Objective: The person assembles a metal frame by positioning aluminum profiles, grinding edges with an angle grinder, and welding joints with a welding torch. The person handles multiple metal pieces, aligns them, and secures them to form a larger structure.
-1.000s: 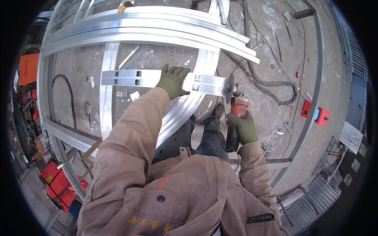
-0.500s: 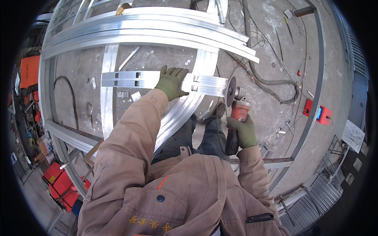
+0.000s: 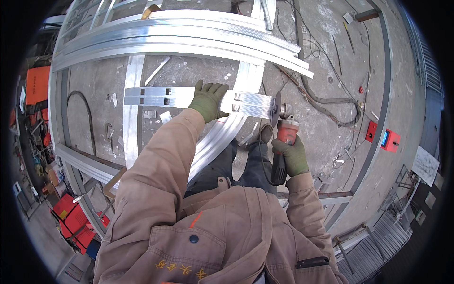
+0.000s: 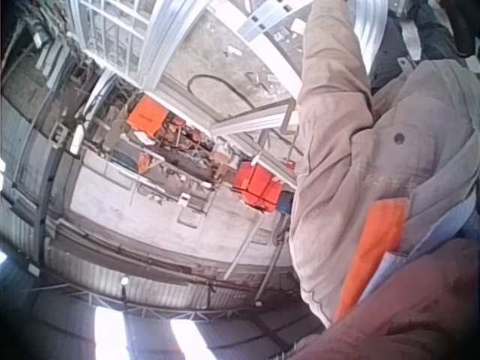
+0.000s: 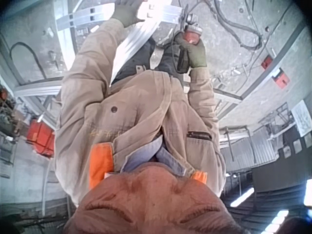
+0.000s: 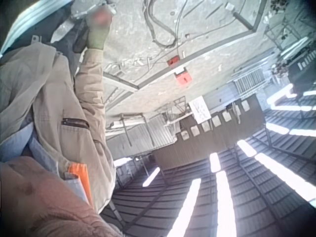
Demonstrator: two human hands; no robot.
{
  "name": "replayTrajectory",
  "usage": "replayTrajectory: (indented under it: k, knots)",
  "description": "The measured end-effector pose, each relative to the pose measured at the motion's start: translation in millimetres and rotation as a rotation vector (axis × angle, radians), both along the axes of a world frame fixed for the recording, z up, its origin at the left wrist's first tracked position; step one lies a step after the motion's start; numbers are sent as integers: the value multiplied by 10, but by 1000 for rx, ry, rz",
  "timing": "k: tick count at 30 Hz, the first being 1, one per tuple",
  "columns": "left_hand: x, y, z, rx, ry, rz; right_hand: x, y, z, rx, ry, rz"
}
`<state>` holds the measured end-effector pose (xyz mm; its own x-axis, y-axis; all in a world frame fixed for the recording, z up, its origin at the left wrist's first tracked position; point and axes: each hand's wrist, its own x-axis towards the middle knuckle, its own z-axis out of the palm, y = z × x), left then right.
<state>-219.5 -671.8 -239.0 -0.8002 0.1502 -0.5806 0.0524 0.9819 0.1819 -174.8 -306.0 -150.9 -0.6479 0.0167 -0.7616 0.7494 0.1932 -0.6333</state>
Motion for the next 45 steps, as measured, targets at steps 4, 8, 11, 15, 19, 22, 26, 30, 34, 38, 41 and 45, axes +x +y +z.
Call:
replayTrajectory:
  k: [4, 8, 11, 15, 19, 22, 26, 30, 34, 38, 41, 45]
  knots:
    - [-7, 0, -11, 7, 1, 9, 0, 5, 15, 7, -6, 17]
    - [-52, 14, 32, 11, -11, -5, 35, 55, 71, 31, 7, 41]
    - [-58, -2, 176, 84, -2, 22, 144, 111, 125, -25, 18, -41]
    - [-160, -154, -14, 125, 50, 119, 108, 204, 166, -15, 41, -34]
    - [-375, -150, 4, 215, 98, 85, 69, 271, 89, 25, 48, -22]
    - [-378, -143, -8, 216, 255, 96, -25, 142, 148, 22, 34, -32]
    - [-280, -141, -149, 301, 300, 180, -226, 23, 239, 11, 71, 3]
    - [-152, -75, -225, 337, 331, 239, -331, 37, 154, 1, 59, 50]
    - [-105, -23, -208, 323, 275, 268, -326, 27, 151, 52, 50, 65]
    - [-80, -37, -269, 328, 280, 268, -295, 67, 51, 41, 50, 79]
    - [-72, -44, -304, 332, 275, 262, -274, 132, -4, 19, 58, 75]
    - [-80, -21, -299, 318, 282, 257, -251, 155, -24, 20, 48, 61]
